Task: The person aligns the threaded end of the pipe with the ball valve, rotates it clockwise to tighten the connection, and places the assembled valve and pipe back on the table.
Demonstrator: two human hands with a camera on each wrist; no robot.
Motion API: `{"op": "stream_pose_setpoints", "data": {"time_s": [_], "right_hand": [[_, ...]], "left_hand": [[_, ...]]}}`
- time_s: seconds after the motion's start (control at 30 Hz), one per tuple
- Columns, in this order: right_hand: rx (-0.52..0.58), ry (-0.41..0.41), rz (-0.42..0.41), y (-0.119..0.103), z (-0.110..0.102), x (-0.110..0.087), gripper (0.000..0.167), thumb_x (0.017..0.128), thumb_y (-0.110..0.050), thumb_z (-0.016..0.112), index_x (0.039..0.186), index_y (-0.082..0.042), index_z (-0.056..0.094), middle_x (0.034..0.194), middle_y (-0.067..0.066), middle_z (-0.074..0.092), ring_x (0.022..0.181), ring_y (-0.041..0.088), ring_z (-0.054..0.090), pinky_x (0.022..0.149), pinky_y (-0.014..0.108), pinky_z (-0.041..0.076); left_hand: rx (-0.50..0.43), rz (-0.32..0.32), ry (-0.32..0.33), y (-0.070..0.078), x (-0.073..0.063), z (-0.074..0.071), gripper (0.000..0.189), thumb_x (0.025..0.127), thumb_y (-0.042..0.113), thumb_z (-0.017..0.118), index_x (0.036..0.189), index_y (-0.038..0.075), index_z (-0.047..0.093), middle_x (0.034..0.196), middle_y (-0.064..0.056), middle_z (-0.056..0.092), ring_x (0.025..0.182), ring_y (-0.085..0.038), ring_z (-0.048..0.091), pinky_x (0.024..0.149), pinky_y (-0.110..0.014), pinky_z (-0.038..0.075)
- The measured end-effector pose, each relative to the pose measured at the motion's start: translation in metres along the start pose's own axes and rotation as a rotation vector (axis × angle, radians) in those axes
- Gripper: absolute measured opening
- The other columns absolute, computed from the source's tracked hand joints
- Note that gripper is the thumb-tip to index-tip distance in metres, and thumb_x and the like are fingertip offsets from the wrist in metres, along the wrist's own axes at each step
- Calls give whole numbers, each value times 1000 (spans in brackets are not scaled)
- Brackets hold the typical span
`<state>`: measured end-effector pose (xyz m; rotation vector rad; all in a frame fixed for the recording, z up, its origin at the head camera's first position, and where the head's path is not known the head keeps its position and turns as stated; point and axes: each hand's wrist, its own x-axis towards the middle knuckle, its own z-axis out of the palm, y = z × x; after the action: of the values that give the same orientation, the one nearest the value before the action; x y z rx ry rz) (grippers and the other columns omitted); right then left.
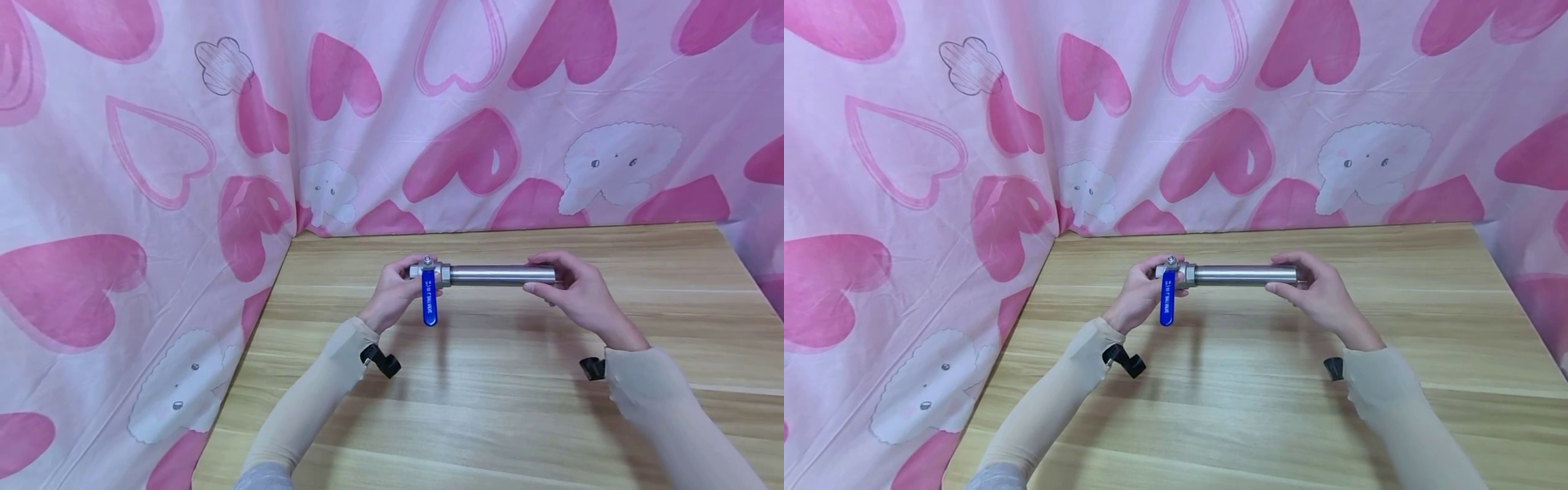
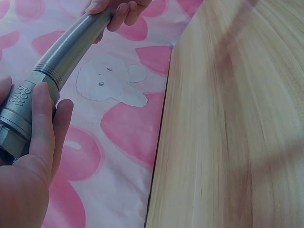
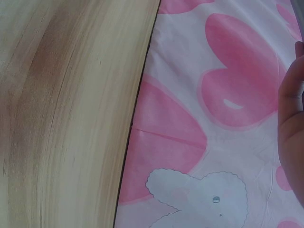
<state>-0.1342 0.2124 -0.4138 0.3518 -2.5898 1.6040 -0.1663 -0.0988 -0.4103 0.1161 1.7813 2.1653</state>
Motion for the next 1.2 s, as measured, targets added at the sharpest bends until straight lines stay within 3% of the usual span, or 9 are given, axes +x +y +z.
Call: {"op": "stream_pose_setpoints", "data": {"time_s": [0.2,0.5,0.87,1.2], "right_hand": [[12,-2,7,1,0,0,40,85,-17,75,123,-18,61,99,-7,61,67,14,53,51,24,50],[49,-9,-25,2,0,2,39,87,-14,72,124,-11,60,86,-10,63,56,13,50,44,25,43],[89,-46,-20,7,1,5,29,94,-15,63,122,-11,60,64,-4,58,51,14,47,40,27,37],[88,-34,-16,3,2,4,26,95,-17,62,120,-10,61,65,2,59,54,15,52,44,25,44]], "left_hand": [[17,-2,-2,0,0,0,43,87,-3,66,129,-2,56,125,-16,54,107,-23,58,86,-42,58],[26,4,-16,1,-2,1,43,87,-1,67,129,-2,57,122,-15,55,105,-22,59,93,-56,52],[24,-11,-25,1,-4,1,42,87,0,68,128,-1,58,120,-15,53,102,-24,60,86,-44,59],[24,-15,-21,1,-4,3,42,87,1,68,128,0,57,121,-16,52,102,-25,62,86,-43,59]]}}
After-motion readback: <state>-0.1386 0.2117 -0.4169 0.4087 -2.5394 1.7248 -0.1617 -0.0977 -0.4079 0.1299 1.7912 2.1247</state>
